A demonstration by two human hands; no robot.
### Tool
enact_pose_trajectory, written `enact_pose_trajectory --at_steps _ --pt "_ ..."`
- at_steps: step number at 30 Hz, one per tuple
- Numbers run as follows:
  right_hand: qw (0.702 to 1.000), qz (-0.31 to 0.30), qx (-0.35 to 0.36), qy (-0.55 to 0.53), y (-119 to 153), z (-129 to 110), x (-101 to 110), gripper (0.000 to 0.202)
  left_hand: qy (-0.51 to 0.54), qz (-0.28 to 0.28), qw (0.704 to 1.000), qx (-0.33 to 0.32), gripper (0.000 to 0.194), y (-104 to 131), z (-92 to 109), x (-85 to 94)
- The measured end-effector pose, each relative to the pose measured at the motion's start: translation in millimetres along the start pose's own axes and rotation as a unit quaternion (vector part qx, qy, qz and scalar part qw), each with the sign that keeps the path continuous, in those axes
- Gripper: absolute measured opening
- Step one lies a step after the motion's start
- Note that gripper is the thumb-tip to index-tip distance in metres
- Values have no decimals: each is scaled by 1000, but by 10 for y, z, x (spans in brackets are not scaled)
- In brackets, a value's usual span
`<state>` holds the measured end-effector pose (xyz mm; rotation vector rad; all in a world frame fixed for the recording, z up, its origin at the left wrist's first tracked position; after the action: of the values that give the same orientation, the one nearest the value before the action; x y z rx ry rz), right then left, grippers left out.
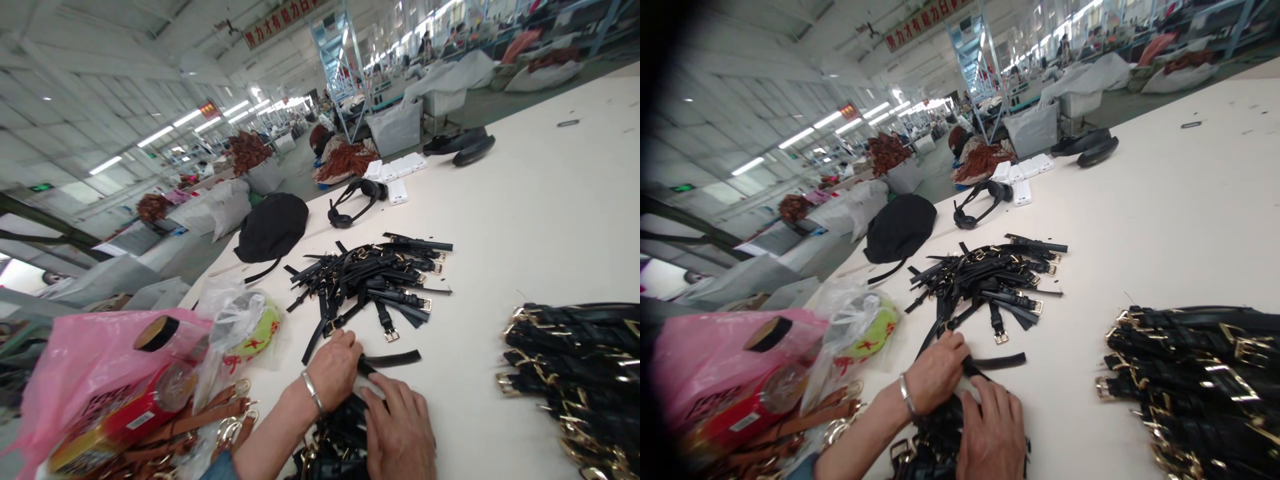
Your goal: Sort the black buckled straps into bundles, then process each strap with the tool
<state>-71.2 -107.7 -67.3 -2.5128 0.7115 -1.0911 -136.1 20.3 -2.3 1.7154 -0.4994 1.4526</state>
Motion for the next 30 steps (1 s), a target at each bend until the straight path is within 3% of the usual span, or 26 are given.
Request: enact_pose_trajectory --at_steps 3,6,8,10,14,17,21,24,27,30 --pt "999 20 17 25 12 21 -14 38 26 -36 999 -13 9 294 64 -16" --pt "999 -19 15 30 19 33 -51 51 79 -69 994 -22 12 453 45 45" --pt "998 -54 -3 19 17 34 -65 47 114 -82 990 -19 16 434 -38 104" --pt "997 -79 -13 11 12 29 -66 40 135 -57 989 22 21 311 -153 142" --pt "996 -86 -13 18 6 27 -49 40 116 54 980 153 26 -90 -331 89" --pt "995 -91 -20 18 -2 28 -36 38 99 76 973 193 28 -323 -381 -4" --pt "991 -117 -58 10 -24 13 -23 32 113 75 960 243 12 -440 -395 -79" --pt "989 -128 -68 10 -31 -1 -25 33 148 69 950 267 19 -525 -287 -130" --pt "991 -115 -66 8 -27 -3 -31 34 170 81 943 276 23 -679 -50 -183" --pt "994 -90 -60 -1 -22 2 -38 35 166 97 939 285 41 -829 183 -199"
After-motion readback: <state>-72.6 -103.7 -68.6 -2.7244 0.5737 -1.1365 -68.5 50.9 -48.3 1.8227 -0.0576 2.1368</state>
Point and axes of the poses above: each hand's wrist, its own y-axis away from the middle knuckle, its own x-axis out of the back of the hand, z = x × y, the point moved 1 cm from there along -y, towards the middle knuckle, and after that the axes turned 4 degrees about x, right-handed, at the moved point
